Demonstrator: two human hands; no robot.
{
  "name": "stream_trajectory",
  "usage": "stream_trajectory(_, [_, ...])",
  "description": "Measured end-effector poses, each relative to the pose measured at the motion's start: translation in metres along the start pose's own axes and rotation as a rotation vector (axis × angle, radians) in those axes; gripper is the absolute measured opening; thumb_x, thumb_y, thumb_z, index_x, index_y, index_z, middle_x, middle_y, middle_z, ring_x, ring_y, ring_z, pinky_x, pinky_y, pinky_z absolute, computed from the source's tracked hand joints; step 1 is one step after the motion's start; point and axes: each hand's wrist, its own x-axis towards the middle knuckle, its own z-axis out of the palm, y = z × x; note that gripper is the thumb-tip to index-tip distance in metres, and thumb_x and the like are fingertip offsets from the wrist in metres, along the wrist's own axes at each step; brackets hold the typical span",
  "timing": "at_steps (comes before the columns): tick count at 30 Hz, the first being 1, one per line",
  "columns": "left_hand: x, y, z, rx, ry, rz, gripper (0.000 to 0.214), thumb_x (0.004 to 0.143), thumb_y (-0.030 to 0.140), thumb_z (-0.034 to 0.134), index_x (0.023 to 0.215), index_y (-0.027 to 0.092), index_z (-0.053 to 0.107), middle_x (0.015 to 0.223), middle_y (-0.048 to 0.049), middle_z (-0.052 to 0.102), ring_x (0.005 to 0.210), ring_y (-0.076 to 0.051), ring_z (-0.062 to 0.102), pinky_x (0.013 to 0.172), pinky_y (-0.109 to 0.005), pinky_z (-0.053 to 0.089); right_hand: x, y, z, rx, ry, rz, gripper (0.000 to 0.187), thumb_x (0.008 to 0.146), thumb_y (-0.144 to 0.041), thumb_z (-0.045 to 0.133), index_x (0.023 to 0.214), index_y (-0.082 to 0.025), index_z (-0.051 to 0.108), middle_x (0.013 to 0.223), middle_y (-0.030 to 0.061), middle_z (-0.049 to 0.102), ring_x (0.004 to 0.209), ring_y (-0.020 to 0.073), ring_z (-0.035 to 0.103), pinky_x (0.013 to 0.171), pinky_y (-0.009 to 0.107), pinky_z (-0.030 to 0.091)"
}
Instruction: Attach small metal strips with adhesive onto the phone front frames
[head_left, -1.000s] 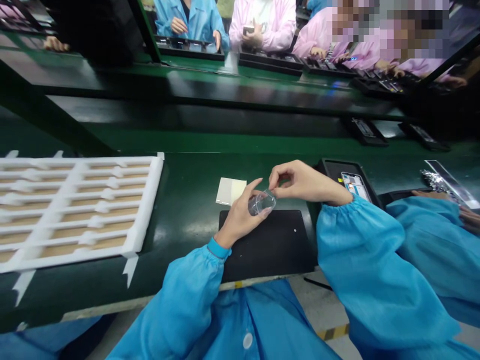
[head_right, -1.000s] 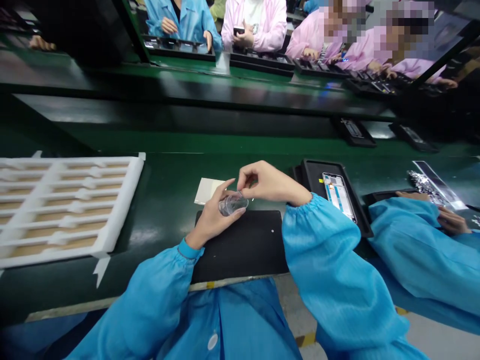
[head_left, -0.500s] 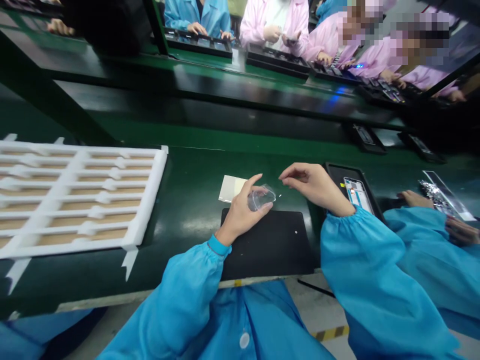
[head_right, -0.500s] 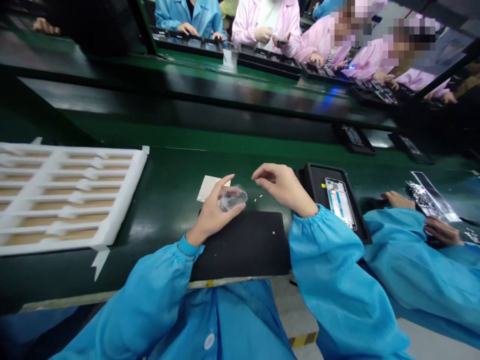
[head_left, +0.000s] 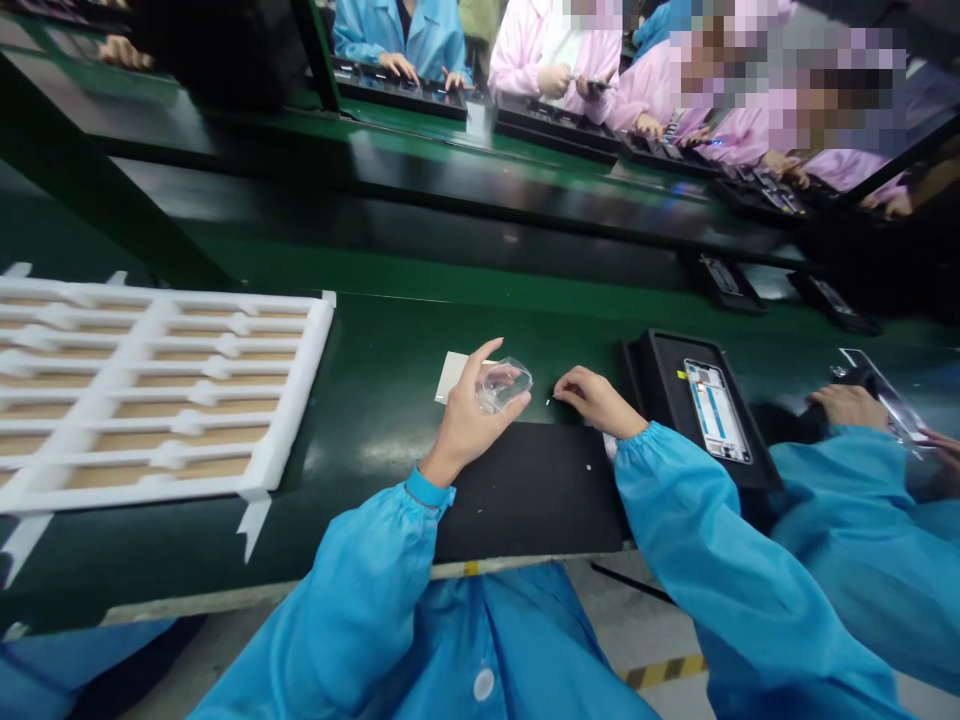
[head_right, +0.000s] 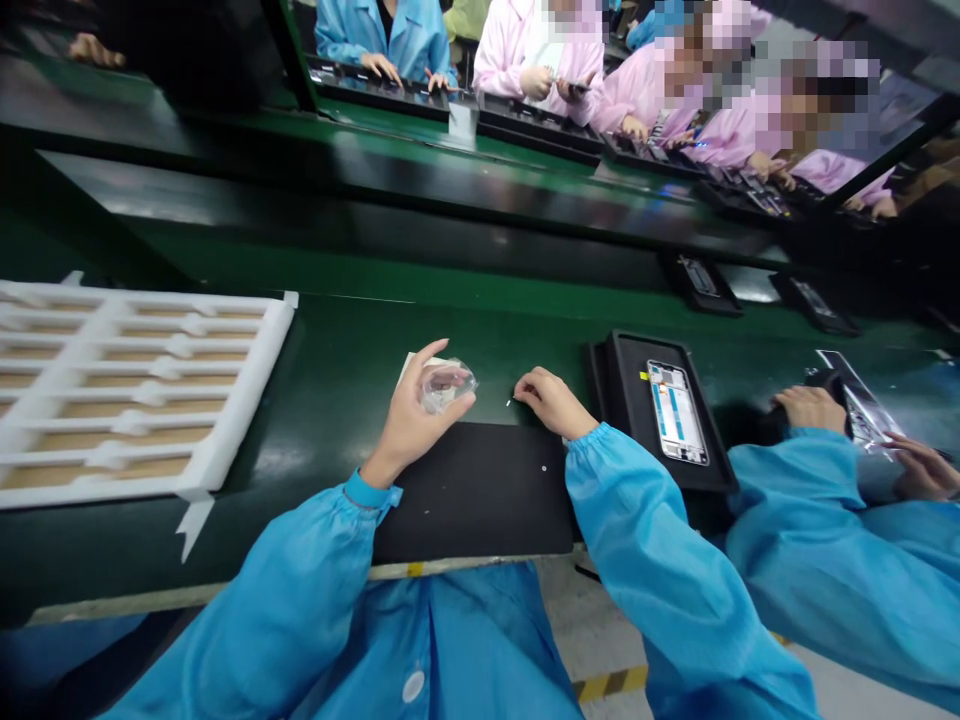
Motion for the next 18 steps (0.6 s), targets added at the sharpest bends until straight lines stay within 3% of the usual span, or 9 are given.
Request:
stream_trajectory(8, [0.0,0.0,0.0,0.042,-0.012,0.005,0.072,0.077,0.022,0.076,0.14,0.024,0.041,0.106,-0.005,0.069,0.099,-0.018,0.067,0.094,-0.036,0.055,0.005,-0.004,0.005,0.072,-0.061,-0.081,0.007,0.084,-0.02,0.061,0.085,-0.02,0.067,0.084,0.003,0.062,0.074,0.0147,0.058,0.071,0.029,0.047])
stream_trajectory(13, [-0.001,0.0,0.0,0.049,-0.024,0.007,0.073,0.078,0.022,0.075,0.142,0.025,0.039,0.106,-0.0044,0.069,0.1,-0.017,0.067,0.095,-0.035,0.055,0.003,-0.012,0.001,0.074,-0.062,-0.093,0.013,0.087,-0.026,0.058,0.083,-0.023,0.07,0.083,0.0034,0.062,0.082,0.0195,0.061,0.075,0.035,0.049])
stream_trajectory(18, [-0.002,0.001,0.0,0.036,-0.041,0.013,0.073,0.078,0.021,0.074,0.142,0.025,0.038,0.107,-0.0039,0.068,0.099,-0.016,0.066,0.094,-0.034,0.054,-0.009,-0.025,0.007,0.131,0.111,-0.052,0.008,0.085,-0.031,0.062,0.09,-0.029,0.068,0.086,0.0051,0.064,0.088,0.0252,0.06,0.074,0.04,0.051])
